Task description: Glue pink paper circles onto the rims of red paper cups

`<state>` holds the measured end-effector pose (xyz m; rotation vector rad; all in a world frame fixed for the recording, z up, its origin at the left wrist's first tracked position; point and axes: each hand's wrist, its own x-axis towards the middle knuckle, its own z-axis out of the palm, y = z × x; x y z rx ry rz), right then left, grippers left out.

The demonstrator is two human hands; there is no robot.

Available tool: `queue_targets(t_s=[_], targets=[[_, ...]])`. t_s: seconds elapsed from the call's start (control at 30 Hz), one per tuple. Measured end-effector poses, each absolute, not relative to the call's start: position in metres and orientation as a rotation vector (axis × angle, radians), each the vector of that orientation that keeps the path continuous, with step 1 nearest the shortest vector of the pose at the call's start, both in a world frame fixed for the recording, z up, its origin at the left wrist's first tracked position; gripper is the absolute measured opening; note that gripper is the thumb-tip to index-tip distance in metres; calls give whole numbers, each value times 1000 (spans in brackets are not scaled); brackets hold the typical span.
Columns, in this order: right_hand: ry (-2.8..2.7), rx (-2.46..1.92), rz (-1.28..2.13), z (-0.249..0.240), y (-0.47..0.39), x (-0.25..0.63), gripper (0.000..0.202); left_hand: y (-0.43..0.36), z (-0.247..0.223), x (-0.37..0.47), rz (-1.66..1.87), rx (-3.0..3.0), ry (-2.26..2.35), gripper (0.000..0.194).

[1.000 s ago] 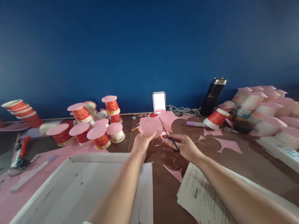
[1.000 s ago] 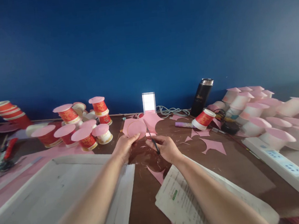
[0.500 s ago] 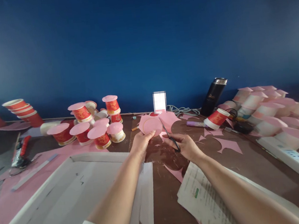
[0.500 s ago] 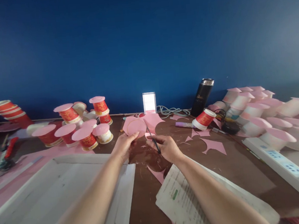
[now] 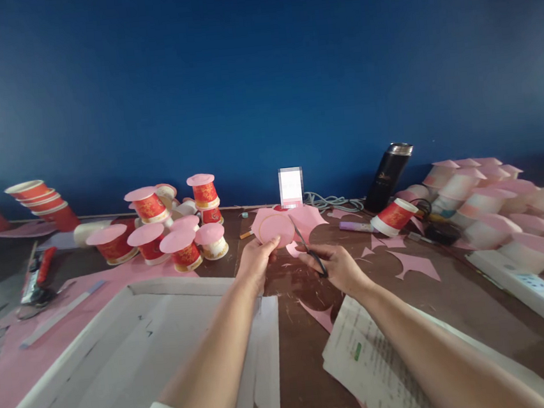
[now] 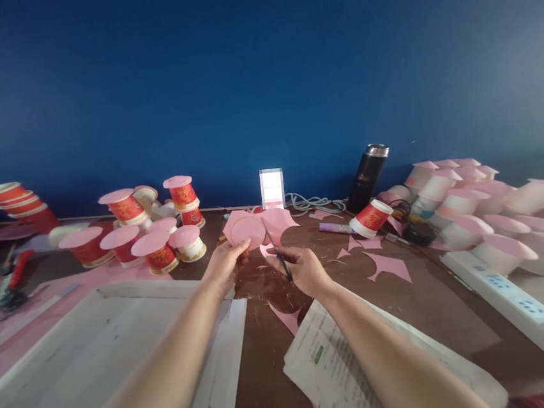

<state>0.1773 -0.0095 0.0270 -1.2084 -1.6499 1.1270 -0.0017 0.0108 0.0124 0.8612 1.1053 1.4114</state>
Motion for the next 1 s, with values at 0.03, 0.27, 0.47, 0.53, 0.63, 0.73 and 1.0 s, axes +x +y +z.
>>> queue_targets(t_s=[0.03,0.27,0.47,0.53,0.63,0.73,1.0], targets=[[-1654,-1202,1130,27,-9,177,49,11,13,-2,1410,854,1105,33],[-1621,-1190,1178,25,-10,174,51,7,17,3,1452,673,1023,39],[-1625,-1197,1200,23,-9,173,51,9,13,6,1460,672,1047,39],[-1620,-1202,1185,21,-8,174,51,12,10,4,1454,765,1133,34],[-1584,-1186,1197,19,-6,176,54,13,8,2,1422,914,1226,29],[-1565,-1182,1226,19,-5,177,57,11,9,0,1399,986,1242,28],[-1569,-1173,1231,25,-8,177,53,12,9,-3,1394,1012,1221,31]])
